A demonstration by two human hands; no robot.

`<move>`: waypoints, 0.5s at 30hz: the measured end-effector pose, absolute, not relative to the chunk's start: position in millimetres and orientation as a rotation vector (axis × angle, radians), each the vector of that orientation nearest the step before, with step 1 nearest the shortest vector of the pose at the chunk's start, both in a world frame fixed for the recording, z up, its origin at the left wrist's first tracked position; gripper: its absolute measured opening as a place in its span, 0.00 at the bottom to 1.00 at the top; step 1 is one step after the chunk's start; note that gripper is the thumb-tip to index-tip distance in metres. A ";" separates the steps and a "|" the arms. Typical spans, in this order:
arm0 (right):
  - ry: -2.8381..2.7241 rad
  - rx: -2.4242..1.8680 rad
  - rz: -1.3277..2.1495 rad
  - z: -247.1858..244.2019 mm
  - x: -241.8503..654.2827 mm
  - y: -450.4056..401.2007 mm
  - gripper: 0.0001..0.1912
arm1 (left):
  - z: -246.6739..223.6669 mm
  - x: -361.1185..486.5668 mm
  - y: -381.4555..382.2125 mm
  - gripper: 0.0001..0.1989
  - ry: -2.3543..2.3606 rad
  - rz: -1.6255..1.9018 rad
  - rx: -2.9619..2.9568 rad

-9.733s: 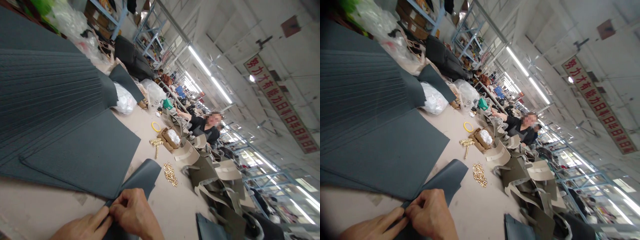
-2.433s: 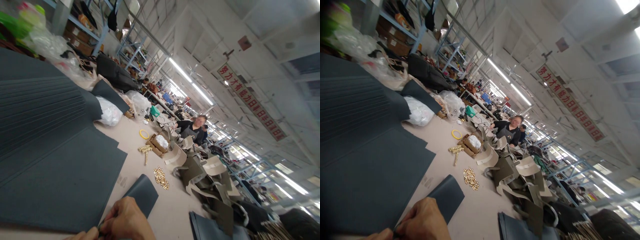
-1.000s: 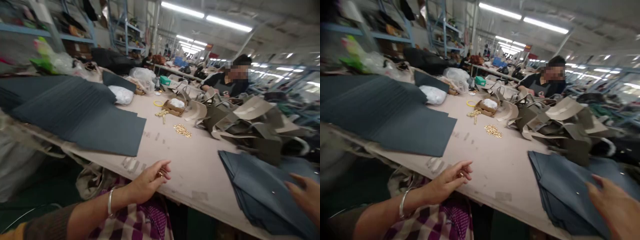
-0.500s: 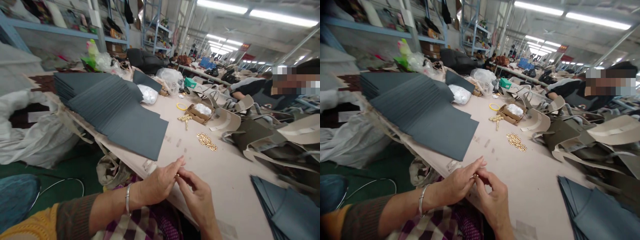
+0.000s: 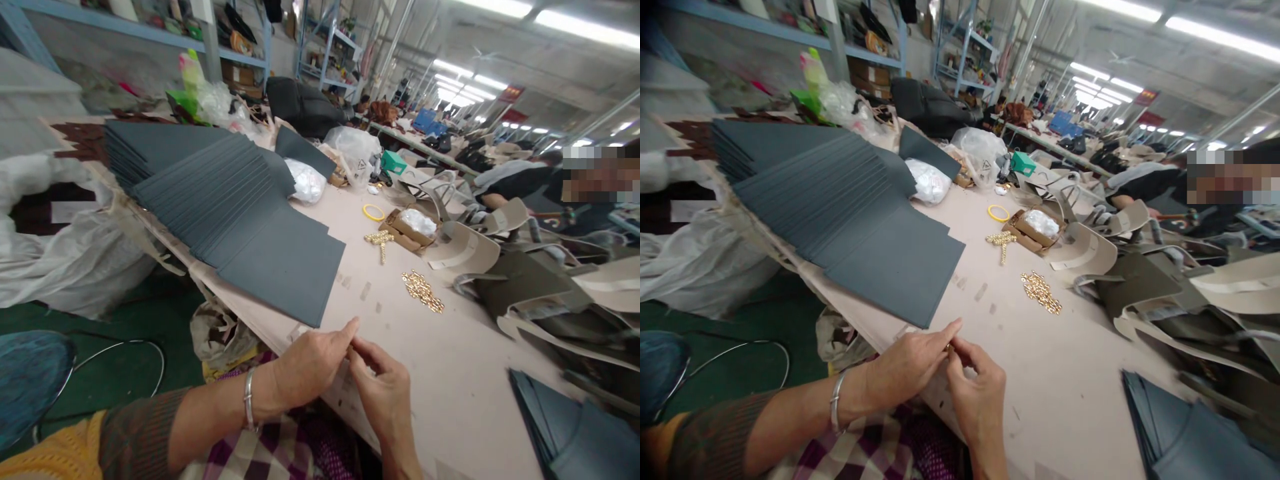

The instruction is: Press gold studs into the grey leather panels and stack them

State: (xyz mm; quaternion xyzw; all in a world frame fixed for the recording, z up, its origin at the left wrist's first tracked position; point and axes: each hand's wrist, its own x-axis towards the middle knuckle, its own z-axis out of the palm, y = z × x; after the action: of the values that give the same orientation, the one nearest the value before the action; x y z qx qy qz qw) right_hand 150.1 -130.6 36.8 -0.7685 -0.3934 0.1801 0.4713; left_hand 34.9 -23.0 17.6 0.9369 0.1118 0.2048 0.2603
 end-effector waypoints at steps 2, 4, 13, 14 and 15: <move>-0.924 -1.877 0.464 34.6 149.0 -127.8 0.13 | 18.6 33.4 -22.0 0.31 0.270 0.570 2.563; -0.903 -1.871 0.478 33.0 148.2 -125.0 0.13 | 19.0 32.9 -20.7 0.32 0.240 0.606 2.562; -0.844 -1.814 0.540 31.5 147.3 -102.3 0.12 | 14.2 32.0 -9.9 0.24 0.280 0.721 2.303; -0.861 -1.795 0.564 31.9 146.8 -98.7 0.12 | 16.2 30.0 -6.8 0.22 0.316 0.752 2.223; -0.884 -1.769 0.595 32.4 146.1 -94.9 0.12 | 18.8 27.4 -3.2 0.21 0.360 0.776 2.131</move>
State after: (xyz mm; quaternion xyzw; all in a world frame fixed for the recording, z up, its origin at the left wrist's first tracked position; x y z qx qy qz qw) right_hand 146.1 -94.9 32.4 -0.7356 -0.3674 0.2474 0.5125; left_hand 27.4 -3.2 18.8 0.8463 0.1431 0.3083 0.4102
